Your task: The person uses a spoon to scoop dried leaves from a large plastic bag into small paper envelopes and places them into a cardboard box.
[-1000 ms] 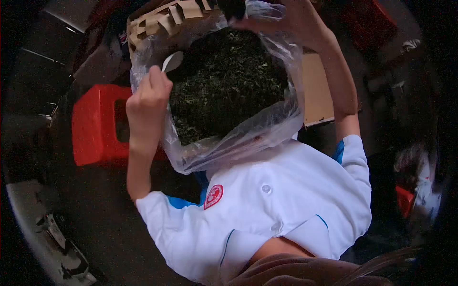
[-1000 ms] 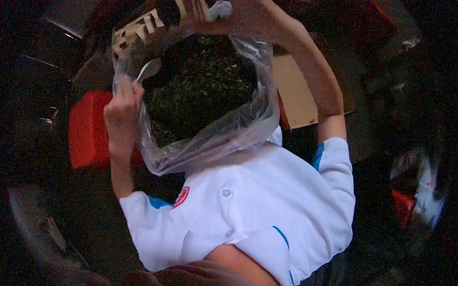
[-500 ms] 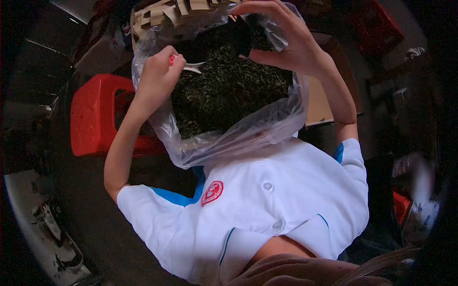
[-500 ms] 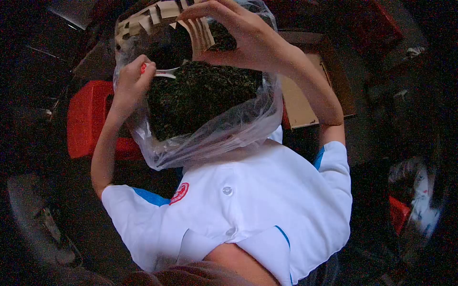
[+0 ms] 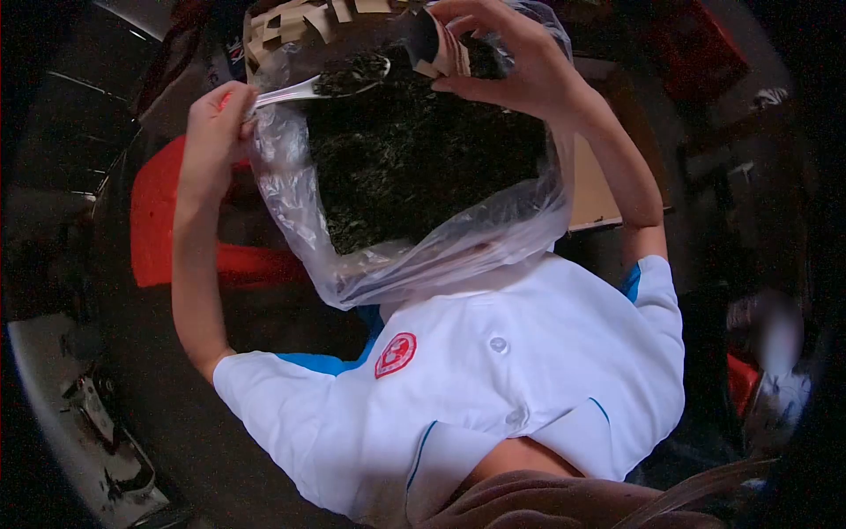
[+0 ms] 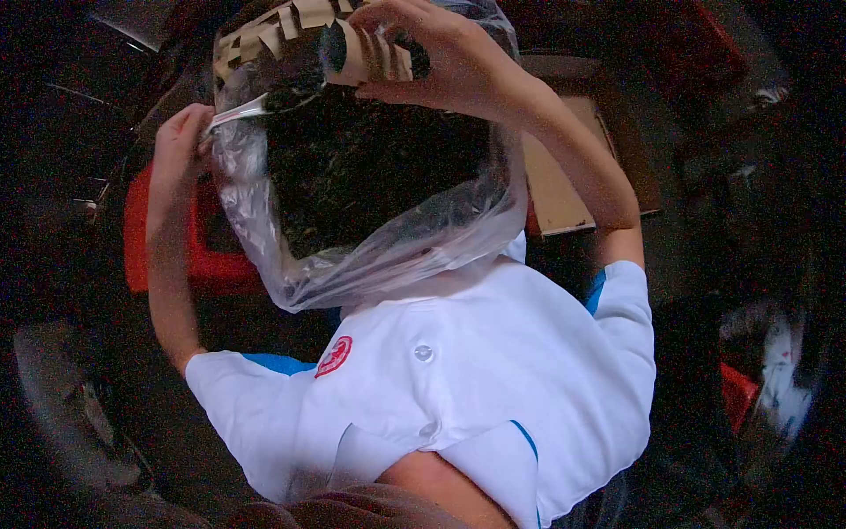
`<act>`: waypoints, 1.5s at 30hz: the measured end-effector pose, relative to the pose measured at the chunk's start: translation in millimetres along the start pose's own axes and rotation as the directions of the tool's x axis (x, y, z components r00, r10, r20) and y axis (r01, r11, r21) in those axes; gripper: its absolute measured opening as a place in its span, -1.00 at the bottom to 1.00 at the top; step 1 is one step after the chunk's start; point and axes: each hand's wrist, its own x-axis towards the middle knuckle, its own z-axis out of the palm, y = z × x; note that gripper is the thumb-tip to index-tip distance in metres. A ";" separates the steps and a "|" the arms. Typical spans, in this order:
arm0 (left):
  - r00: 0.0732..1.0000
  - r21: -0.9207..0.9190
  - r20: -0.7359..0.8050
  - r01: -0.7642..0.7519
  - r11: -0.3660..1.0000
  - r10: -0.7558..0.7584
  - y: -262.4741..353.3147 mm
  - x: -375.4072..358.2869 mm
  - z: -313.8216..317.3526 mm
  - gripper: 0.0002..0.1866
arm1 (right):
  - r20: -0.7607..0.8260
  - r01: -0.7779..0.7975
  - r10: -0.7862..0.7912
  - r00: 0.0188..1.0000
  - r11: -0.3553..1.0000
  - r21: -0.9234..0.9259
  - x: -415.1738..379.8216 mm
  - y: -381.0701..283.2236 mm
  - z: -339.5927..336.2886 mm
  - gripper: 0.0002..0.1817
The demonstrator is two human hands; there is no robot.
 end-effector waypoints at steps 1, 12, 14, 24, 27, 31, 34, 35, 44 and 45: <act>1.000 0.049 0.008 0.017 0.999 -0.018 8.6 -5.3 -4.3 -0.82 | 0.016 0.007 -0.005 1.000 0.995 -0.095 1.2 -2.2 0.0 -0.41; 0.995 0.321 0.069 -0.093 0.942 0.075 48.8 -10.6 -17.6 -0.77 | -0.028 -0.025 0.020 0.999 0.980 -0.199 1.3 18.9 35.8 -0.44; 0.989 0.325 0.072 -0.146 0.934 0.129 56.1 -10.5 -11.1 -0.77 | -0.003 -0.062 0.063 0.998 0.979 -0.192 0.5 22.1 37.8 -0.44; 0.929 0.816 0.216 -0.342 0.467 0.301 104.8 -0.8 9.9 -0.71 | -0.004 -0.140 0.143 0.990 0.966 -0.217 -0.1 23.7 43.6 -0.46; 0.885 0.827 0.275 -0.417 0.377 0.375 113.1 -1.5 17.6 -0.72 | -0.006 -0.128 0.130 0.991 0.967 -0.221 0.4 25.7 45.3 -0.45; 0.792 0.844 0.414 -0.519 0.137 0.449 137.9 -10.9 25.9 -0.79 | -0.031 -0.129 0.125 0.992 0.961 -0.244 1.9 25.8 39.7 -0.44; 0.630 0.789 0.610 -0.535 -0.300 0.481 144.4 -13.8 28.8 -0.84 | -0.049 -0.111 0.103 0.993 0.969 -0.220 3.8 26.1 38.9 -0.42; 0.563 0.732 0.680 -0.491 -0.472 0.469 145.1 -15.3 30.1 -0.85 | -0.052 -0.117 0.108 0.993 0.973 -0.198 5.1 23.5 37.4 -0.42; 0.358 0.848 0.469 -0.436 -0.300 0.808 123.9 -57.7 46.5 -0.85 | -0.093 -0.168 0.167 0.981 0.986 0.001 7.5 15.2 25.2 -0.42; 0.339 0.848 0.470 -0.432 -0.309 0.815 121.0 -60.8 46.1 -0.85 | -0.105 -0.175 0.174 0.979 0.985 0.003 8.4 11.6 22.2 -0.41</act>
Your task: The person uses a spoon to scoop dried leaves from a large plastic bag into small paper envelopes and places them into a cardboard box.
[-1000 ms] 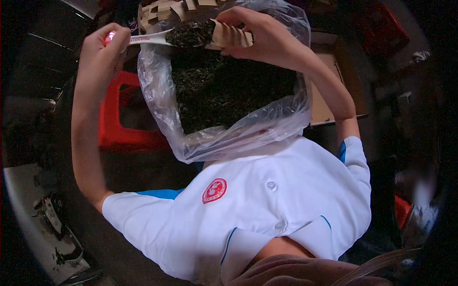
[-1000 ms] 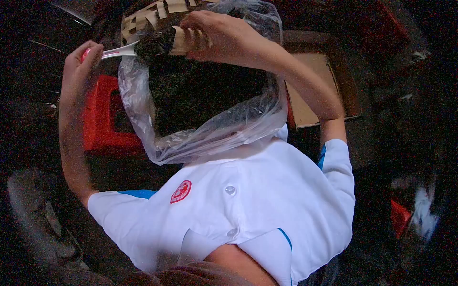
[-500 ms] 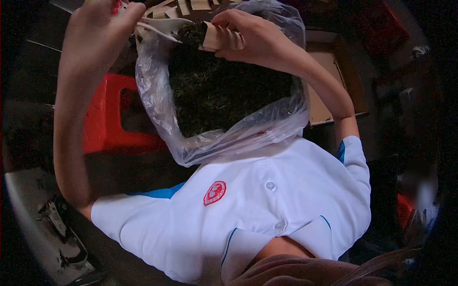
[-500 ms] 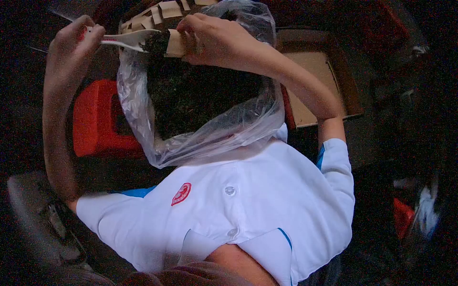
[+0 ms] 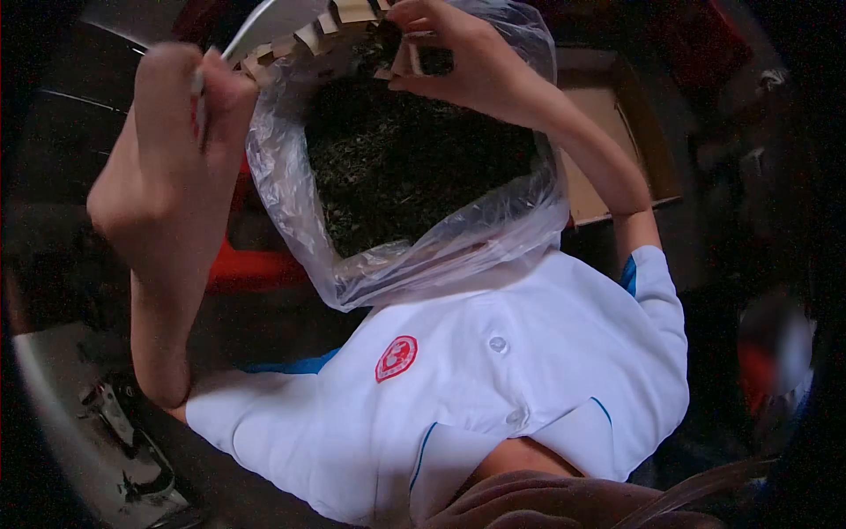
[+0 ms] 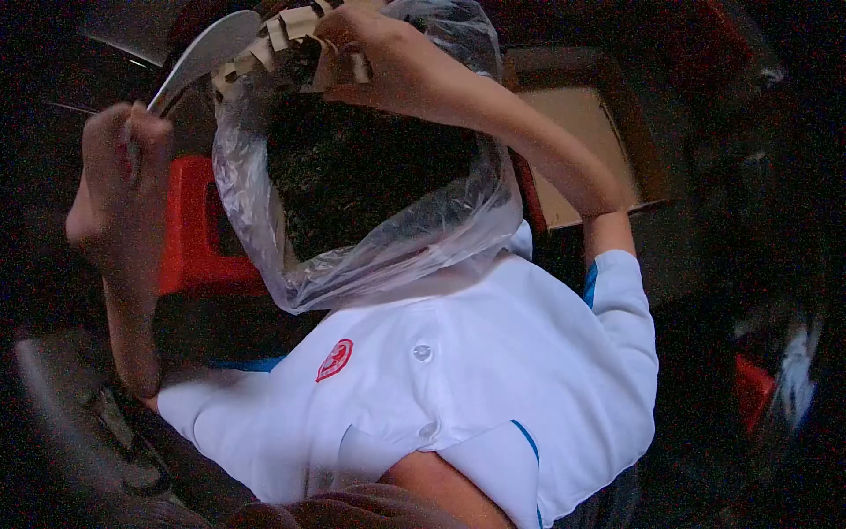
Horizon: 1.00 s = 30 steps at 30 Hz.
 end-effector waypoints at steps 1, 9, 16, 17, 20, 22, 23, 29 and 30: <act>1.000 0.008 -0.019 -0.004 1.000 0.005 0.3 -4.9 -1.0 -0.85 | -0.014 -0.004 0.004 1.000 0.999 0.034 -0.5 0.8 0.7 -0.41; 0.995 0.144 0.090 0.029 0.989 -0.042 -6.6 -28.3 -4.0 -0.86 | 0.117 -0.201 0.173 0.978 0.931 0.304 4.1 -0.7 0.1 -0.44; 0.988 0.110 0.133 0.069 0.991 -0.084 -8.9 -31.9 -0.5 -0.87 | -0.083 0.135 -0.121 0.989 0.972 0.190 -2.3 33.4 14.5 -0.40; 0.987 0.100 0.134 0.071 0.992 -0.085 -8.8 -31.3 -0.3 -0.87 | -0.109 0.160 -0.141 0.984 0.968 0.191 -1.7 33.9 14.8 -0.40; 0.982 0.088 0.161 0.088 0.992 -0.101 -5.8 -31.5 -0.3 -0.88 | -0.042 0.027 -0.020 0.999 0.983 0.183 -1.7 29.3 13.0 -0.39; 0.981 0.082 0.163 0.095 0.992 -0.107 -5.5 -29.9 0.7 -0.88 | -0.064 0.008 0.004 0.998 0.981 0.194 1.7 18.1 2.2 -0.40; 0.981 0.074 0.158 0.099 0.992 -0.110 -5.6 -30.1 1.7 -0.88 | -0.124 0.064 -0.038 0.991 0.975 0.213 5.0 9.1 -8.2 -0.41; 0.923 0.139 0.271 0.244 0.960 -0.273 -5.9 -51.4 7.0 -0.85 | -0.381 0.188 -0.140 0.914 0.978 0.092 2.4 26.9 -67.5 -0.42; 0.919 0.169 0.274 0.245 0.955 -0.284 -5.0 -55.3 6.5 -0.85 | -0.406 0.080 -0.027 0.913 0.990 0.115 -6.8 26.5 -80.2 -0.42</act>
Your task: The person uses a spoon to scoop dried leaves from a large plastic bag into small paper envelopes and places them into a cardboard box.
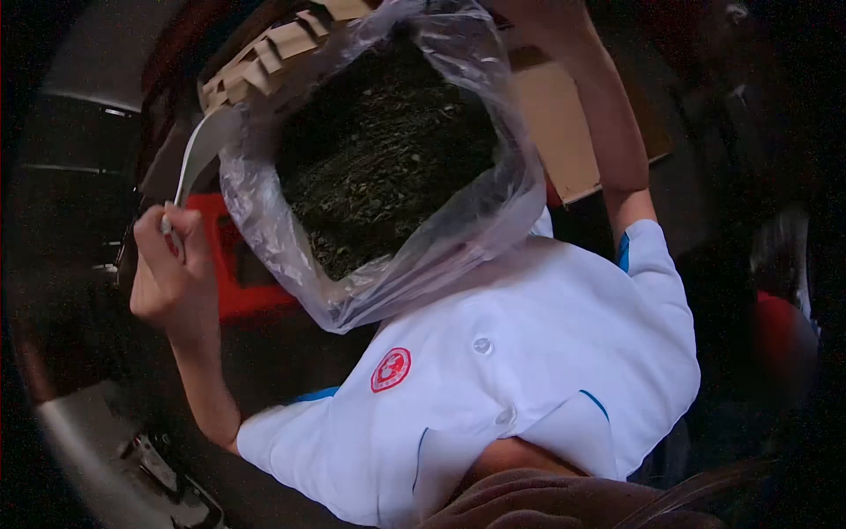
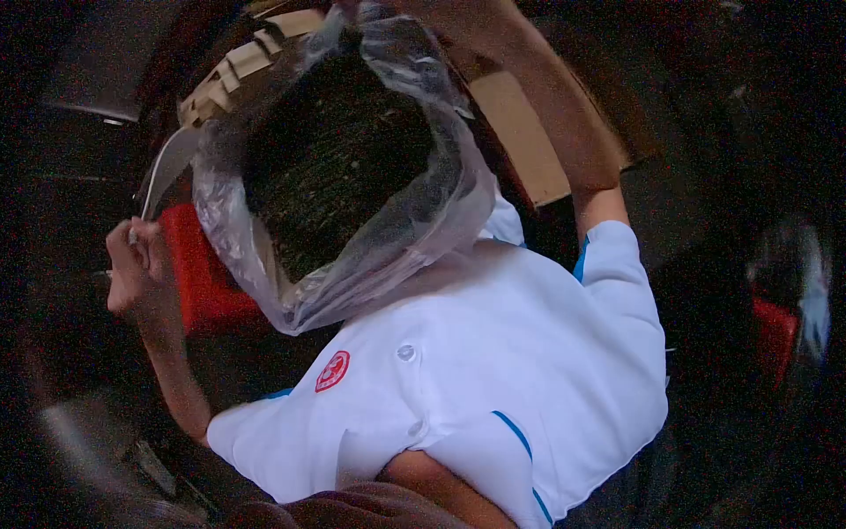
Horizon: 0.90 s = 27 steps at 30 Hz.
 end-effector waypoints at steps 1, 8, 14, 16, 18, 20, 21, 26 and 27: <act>1.000 0.011 0.009 -0.006 1.000 0.006 0.4 -4.0 2.9 -0.87 | -0.046 -0.045 0.043 0.998 0.997 -0.061 -6.5 1.9 -13.5 -0.42; 0.996 0.012 -0.093 0.001 1.000 0.000 2.8 -3.8 8.4 -0.90 | -0.246 -0.336 0.232 0.941 0.730 -0.595 -98.5 161.3 -57.8 -0.46; 0.998 -0.026 -0.064 0.007 1.000 -0.008 4.4 -5.8 3.7 -0.91 | -0.419 -0.596 0.431 0.799 0.474 -0.648 -176.6 282.1 -54.2 -0.33; 0.999 -0.037 -0.043 0.002 0.999 -0.003 4.8 -7.2 2.4 -0.92 | -0.433 -0.627 0.458 0.776 0.491 -0.605 -181.8 283.5 -50.3 -0.33; 1.000 -0.036 -0.002 0.014 0.999 -0.014 4.4 -11.1 1.6 -0.92 | -0.436 -0.646 0.478 0.762 0.516 -0.562 -186.4 293.6 -46.5 -0.34; 0.999 -0.027 0.031 0.034 0.999 -0.033 -0.4 -14.9 4.0 -0.89 | -0.421 -0.644 0.494 0.761 0.496 -0.583 -190.0 301.2 -44.7 -0.34; 0.998 -0.021 0.046 0.045 0.999 -0.044 -2.3 -15.9 5.0 -0.86 | -0.413 -0.641 0.501 0.761 0.486 -0.594 -190.8 303.9 -43.7 -0.34; 1.000 -0.067 0.002 0.027 0.997 -0.027 2.8 -7.4 6.1 -0.90 | -0.352 -0.590 0.483 0.802 0.547 -0.594 -192.8 309.2 -43.8 -0.30; 1.000 -0.090 -0.021 0.007 0.996 -0.009 4.2 -5.2 7.3 -0.90 | -0.333 -0.578 0.484 0.809 0.555 -0.598 -191.9 309.7 -44.5 -0.28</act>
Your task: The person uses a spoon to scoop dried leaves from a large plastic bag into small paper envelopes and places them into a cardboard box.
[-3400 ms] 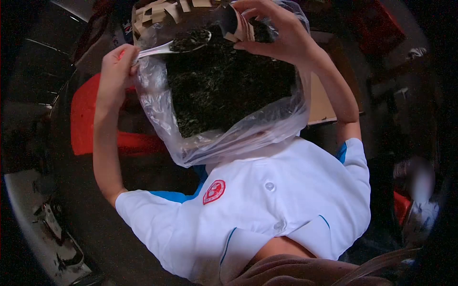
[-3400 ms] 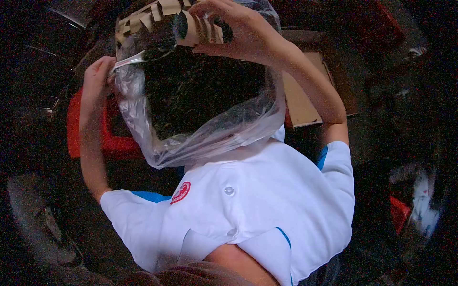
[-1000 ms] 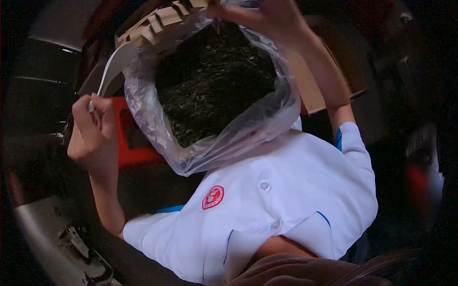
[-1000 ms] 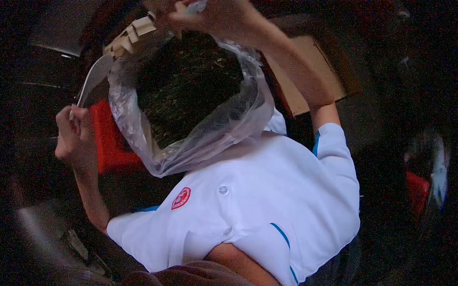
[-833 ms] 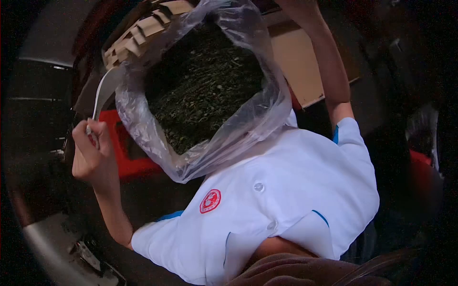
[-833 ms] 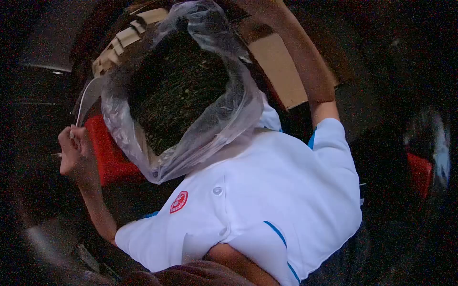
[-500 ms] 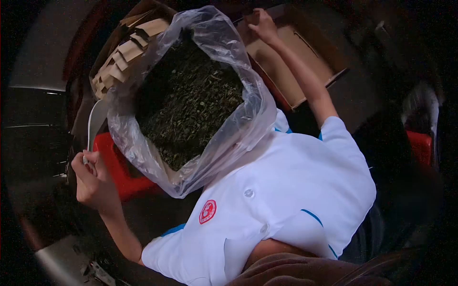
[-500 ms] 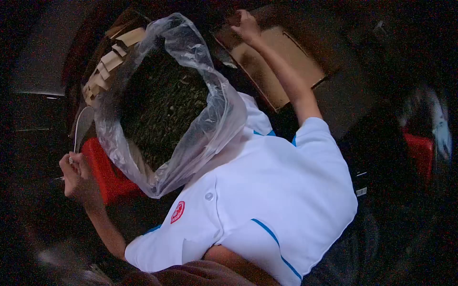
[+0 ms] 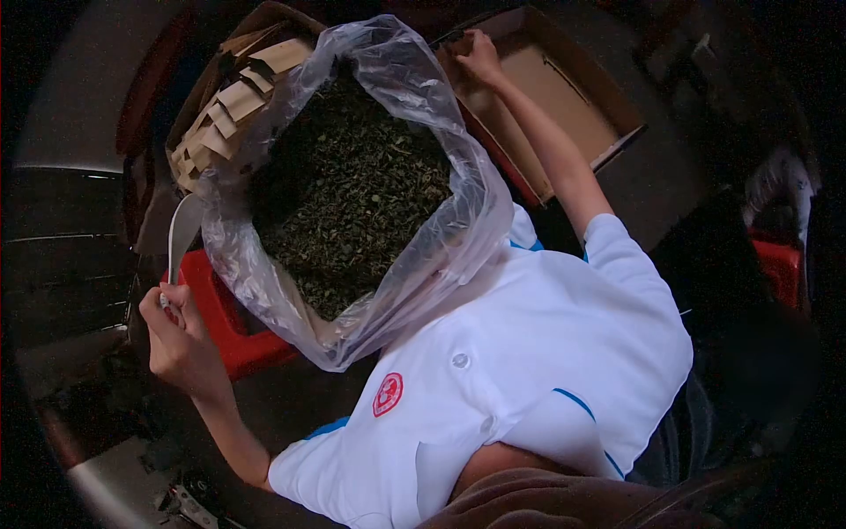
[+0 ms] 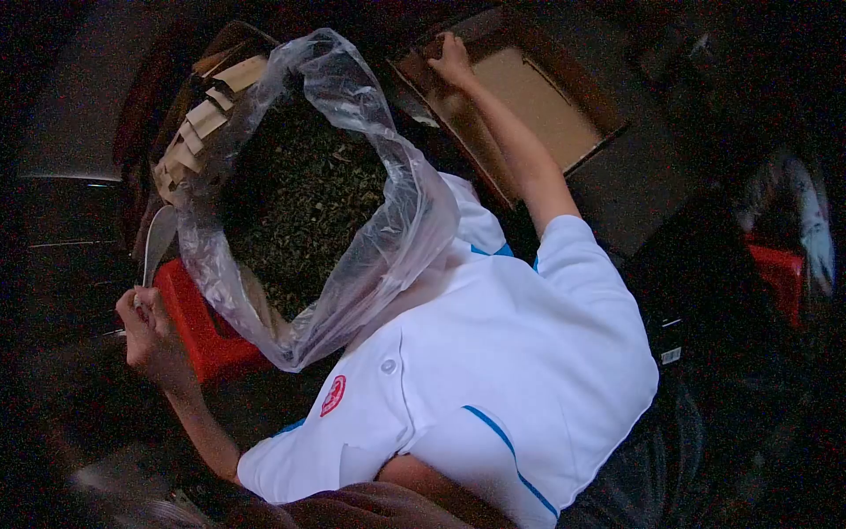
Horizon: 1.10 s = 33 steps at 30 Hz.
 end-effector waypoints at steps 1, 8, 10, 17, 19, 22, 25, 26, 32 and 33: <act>1.000 0.004 0.010 0.017 1.000 -0.017 1.4 0.9 0.8 -0.90 | -0.004 0.005 -0.005 1.000 1.000 -0.002 0.2 0.0 0.2 -0.29; 1.000 0.015 0.001 0.017 1.000 -0.017 0.8 0.9 3.1 -0.91 | -0.017 -0.018 0.019 1.000 0.999 0.038 0.8 6.4 -8.1 -0.33; 1.000 -0.002 0.004 0.027 1.000 -0.027 -0.6 -1.4 1.4 -0.91 | -0.011 -0.038 0.041 0.999 0.983 0.181 3.2 3.3 -18.0 -0.35; 0.997 0.017 -0.056 -0.051 0.999 0.052 0.9 -5.0 -1.6 -0.90 | -0.187 0.308 -0.249 0.950 0.836 0.454 30.4 -143.5 -101.0 -0.50; 0.995 0.009 -0.063 -0.075 0.997 0.075 1.8 -7.0 -1.5 -0.89 | -0.195 0.445 -0.410 0.891 0.708 0.549 26.6 -235.7 -134.4 -0.63; 0.999 0.016 0.046 0.020 1.000 -0.021 2.9 -13.4 -1.9 -0.85 | -0.048 0.766 -0.817 0.574 0.516 0.383 46.4 -294.6 -128.3 -0.53; 0.998 0.051 -0.045 -0.051 0.997 0.053 7.1 -10.5 -5.5 -0.89 | 0.384 0.836 -0.792 0.475 0.542 0.083 49.7 -341.4 -125.9 -0.45; 0.999 0.030 -0.042 -0.032 0.999 0.034 5.2 -13.2 -6.2 -0.89 | 0.487 0.847 -0.751 0.446 0.530 0.043 52.3 -349.6 -125.5 -0.43; 0.997 -0.063 0.009 -0.078 0.995 0.079 -0.9 -24.4 1.3 -0.90 | 0.689 0.837 -0.639 0.342 0.541 0.086 62.1 -367.4 -120.3 -0.34; 0.995 -0.078 0.018 -0.101 0.992 0.102 0.0 -23.7 6.1 -0.90 | 0.635 0.834 -0.691 0.344 0.536 0.131 63.2 -361.9 -117.1 -0.34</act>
